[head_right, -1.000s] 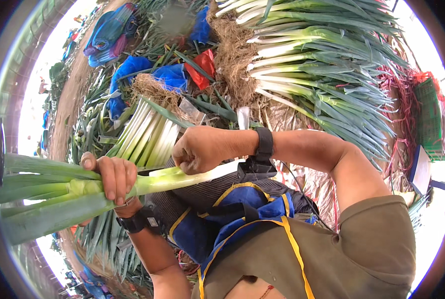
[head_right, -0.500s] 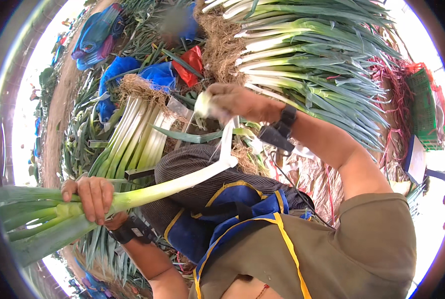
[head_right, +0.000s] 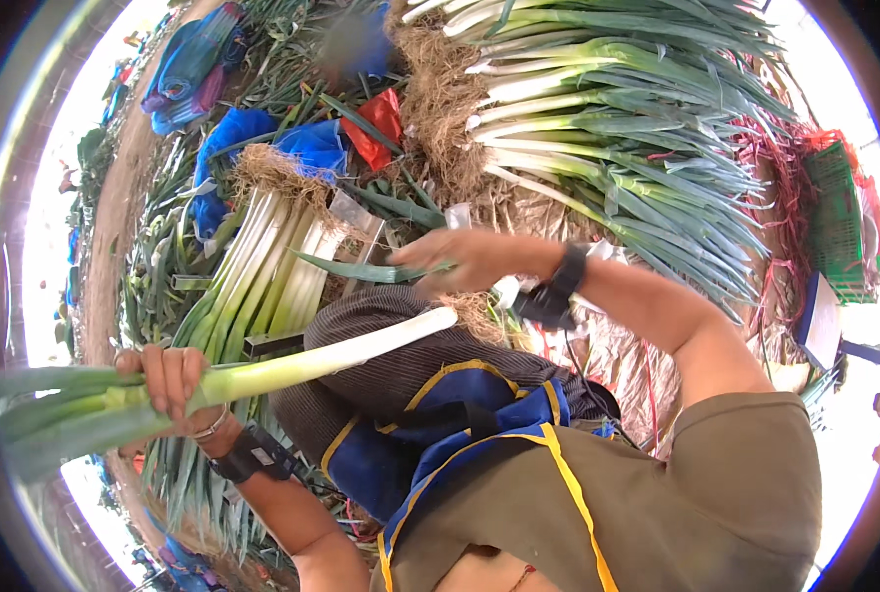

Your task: Cleaning and peeling outer layers of leeks harvested in a field.

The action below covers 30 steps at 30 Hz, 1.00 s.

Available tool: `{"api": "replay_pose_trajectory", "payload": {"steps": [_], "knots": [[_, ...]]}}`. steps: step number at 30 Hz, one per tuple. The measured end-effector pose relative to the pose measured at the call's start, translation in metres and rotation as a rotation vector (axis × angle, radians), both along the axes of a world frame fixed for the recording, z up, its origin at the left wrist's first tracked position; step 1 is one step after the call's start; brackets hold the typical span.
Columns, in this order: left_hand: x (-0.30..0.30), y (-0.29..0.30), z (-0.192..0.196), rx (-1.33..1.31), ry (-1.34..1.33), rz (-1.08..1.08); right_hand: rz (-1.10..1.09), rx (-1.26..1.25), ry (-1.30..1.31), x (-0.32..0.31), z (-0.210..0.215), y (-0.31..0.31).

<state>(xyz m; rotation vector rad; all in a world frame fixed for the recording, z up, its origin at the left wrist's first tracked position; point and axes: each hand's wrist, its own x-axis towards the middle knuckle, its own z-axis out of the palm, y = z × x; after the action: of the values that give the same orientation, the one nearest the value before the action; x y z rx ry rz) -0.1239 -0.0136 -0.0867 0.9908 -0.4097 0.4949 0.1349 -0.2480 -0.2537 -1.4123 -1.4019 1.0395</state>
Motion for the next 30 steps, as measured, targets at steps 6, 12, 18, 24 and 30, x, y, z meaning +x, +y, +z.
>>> {"api": "replay_pose_trajectory", "payload": {"steps": [6,12,18,24,30], "knots": [[0.018,-0.025,-0.012,-0.212,0.158,0.492,-0.115,0.262,-0.125,-0.105,0.089,0.076],[0.001,-0.01,-0.003,-0.506,0.178,0.752,-0.252,0.248,-0.297,-0.067,0.016,0.074],[-0.015,0.003,0.007,-0.481,0.212,0.925,-0.278,-0.436,-0.862,0.06,-0.1,-0.015],[-0.017,0.009,-0.003,-0.458,0.31,1.064,-0.296,-0.617,-1.132,0.127,-0.072,-0.11],[-0.001,-0.003,-0.018,-0.665,0.322,1.113,-0.33,0.56,-0.738,-0.015,0.036,0.037]]}}
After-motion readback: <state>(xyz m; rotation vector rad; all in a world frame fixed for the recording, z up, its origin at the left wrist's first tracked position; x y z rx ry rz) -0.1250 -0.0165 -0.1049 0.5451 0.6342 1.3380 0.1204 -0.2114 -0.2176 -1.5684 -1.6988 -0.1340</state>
